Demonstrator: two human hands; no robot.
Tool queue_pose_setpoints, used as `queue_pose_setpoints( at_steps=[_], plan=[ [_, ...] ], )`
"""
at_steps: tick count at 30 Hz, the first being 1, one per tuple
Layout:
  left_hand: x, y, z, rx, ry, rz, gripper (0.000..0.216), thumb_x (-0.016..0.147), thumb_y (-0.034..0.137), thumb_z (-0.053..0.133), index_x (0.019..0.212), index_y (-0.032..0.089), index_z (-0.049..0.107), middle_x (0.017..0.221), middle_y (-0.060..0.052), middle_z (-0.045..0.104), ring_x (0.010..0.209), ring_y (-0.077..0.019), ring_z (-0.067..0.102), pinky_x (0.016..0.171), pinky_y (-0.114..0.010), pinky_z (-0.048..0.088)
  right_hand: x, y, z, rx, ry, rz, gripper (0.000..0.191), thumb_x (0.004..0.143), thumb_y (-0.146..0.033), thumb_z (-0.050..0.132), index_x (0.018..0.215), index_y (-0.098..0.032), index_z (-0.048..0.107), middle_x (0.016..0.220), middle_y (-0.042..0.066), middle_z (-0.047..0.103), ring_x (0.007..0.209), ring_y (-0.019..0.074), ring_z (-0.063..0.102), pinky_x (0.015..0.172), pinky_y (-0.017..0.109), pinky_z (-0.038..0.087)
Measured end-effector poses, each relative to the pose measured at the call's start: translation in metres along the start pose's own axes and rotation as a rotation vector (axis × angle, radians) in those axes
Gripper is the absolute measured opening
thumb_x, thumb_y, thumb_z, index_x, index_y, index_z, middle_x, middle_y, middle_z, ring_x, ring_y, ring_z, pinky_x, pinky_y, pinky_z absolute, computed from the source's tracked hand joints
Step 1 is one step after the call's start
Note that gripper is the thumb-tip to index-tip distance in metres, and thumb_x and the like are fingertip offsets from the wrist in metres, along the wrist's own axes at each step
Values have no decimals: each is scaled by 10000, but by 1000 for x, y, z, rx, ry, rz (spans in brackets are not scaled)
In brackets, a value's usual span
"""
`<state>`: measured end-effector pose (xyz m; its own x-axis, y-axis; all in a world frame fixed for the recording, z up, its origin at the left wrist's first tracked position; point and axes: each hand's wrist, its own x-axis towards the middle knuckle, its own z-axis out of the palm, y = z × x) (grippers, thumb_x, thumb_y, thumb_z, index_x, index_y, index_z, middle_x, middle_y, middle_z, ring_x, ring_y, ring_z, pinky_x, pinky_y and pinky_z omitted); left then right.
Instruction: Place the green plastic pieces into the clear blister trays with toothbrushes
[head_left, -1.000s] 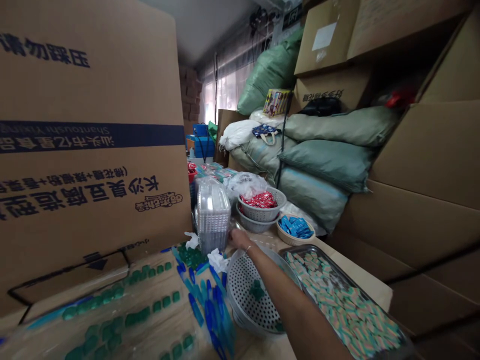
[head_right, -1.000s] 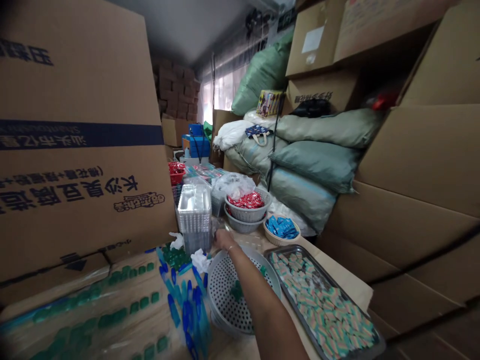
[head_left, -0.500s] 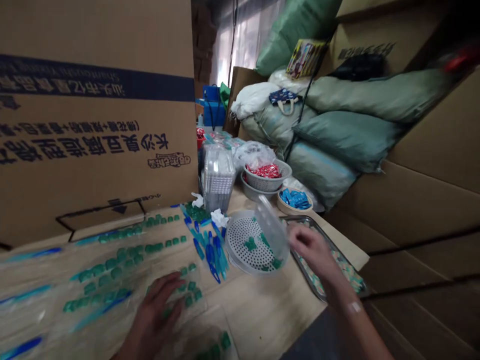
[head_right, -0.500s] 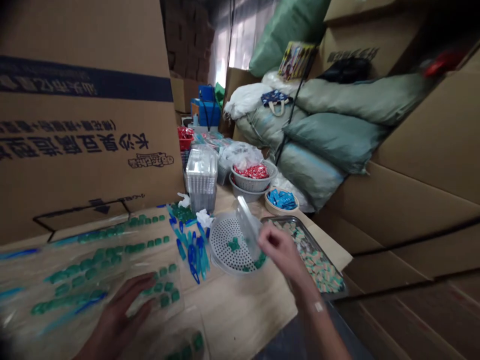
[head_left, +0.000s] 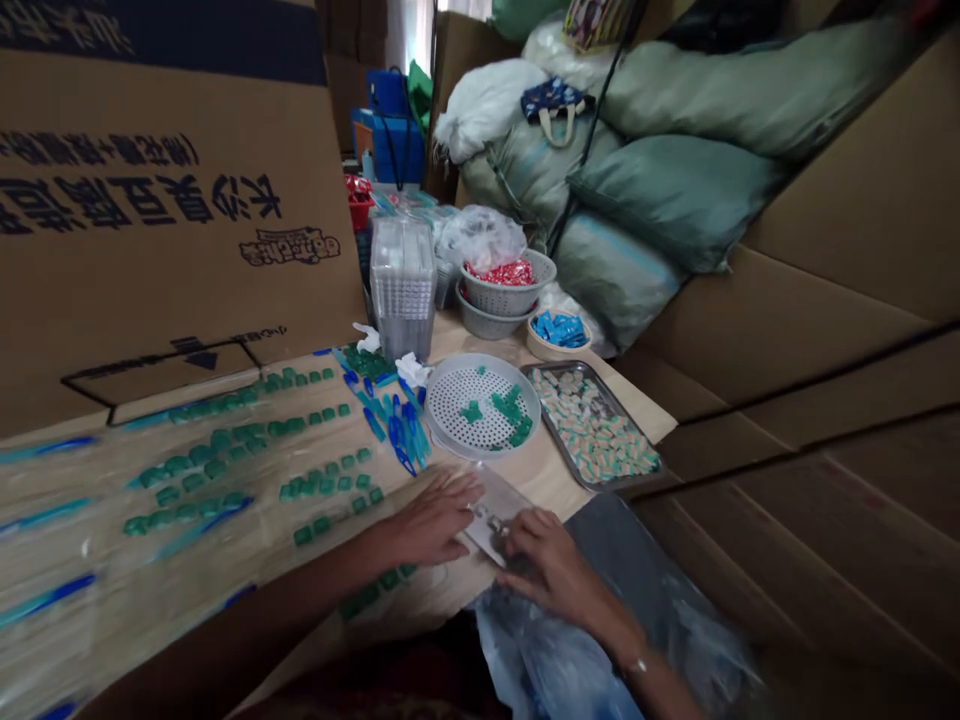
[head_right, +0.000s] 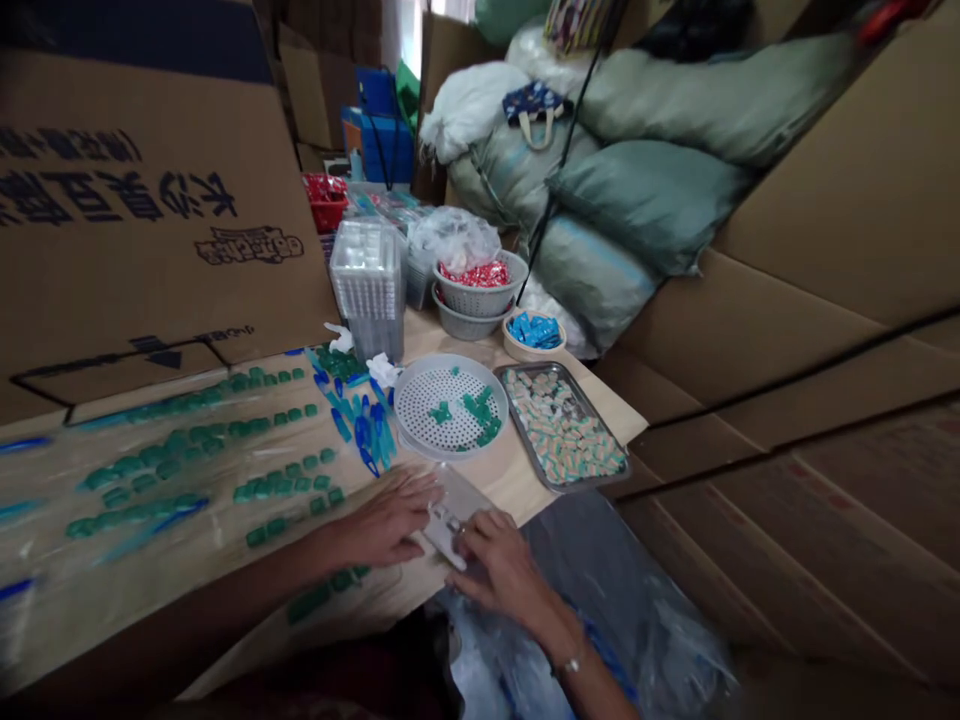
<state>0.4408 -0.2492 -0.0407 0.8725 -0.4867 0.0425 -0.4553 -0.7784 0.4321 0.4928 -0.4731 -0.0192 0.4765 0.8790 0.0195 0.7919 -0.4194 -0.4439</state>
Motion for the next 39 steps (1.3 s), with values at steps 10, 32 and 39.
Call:
queue_pose_setpoints(
  at_steps=[10, 32, 39],
  plan=[
    [34, -33, -12, -153, -85, 139, 225, 645, 377, 754, 653, 191, 627, 1025, -33, 562, 962, -208, 487, 833, -295, 357, 17, 23, 17, 205, -4, 38, 272, 794, -471, 617, 765, -201, 603, 844, 21, 568, 853, 186, 514, 783, 307, 356],
    [21, -22, 1, 12, -16, 136, 53, 811, 239, 599, 816, 194, 572, 1052, -59, 555, 974, -203, 482, 828, -311, 367, 17, -8, 33, -9, 132, 240, 119, 798, -247, 643, 717, -184, 583, 811, 40, 543, 810, 197, 493, 726, 319, 381],
    [2, 0, 1, 78, 175, -178, 343, 696, 337, 699, 932, 186, 504, 1067, -90, 546, 1009, -285, 474, 848, -428, 372, 21, -36, 52, -387, 134, 183, 140, 801, -48, 548, 782, -179, 596, 790, 90, 562, 766, 248, 484, 739, 412, 392]
  ],
)
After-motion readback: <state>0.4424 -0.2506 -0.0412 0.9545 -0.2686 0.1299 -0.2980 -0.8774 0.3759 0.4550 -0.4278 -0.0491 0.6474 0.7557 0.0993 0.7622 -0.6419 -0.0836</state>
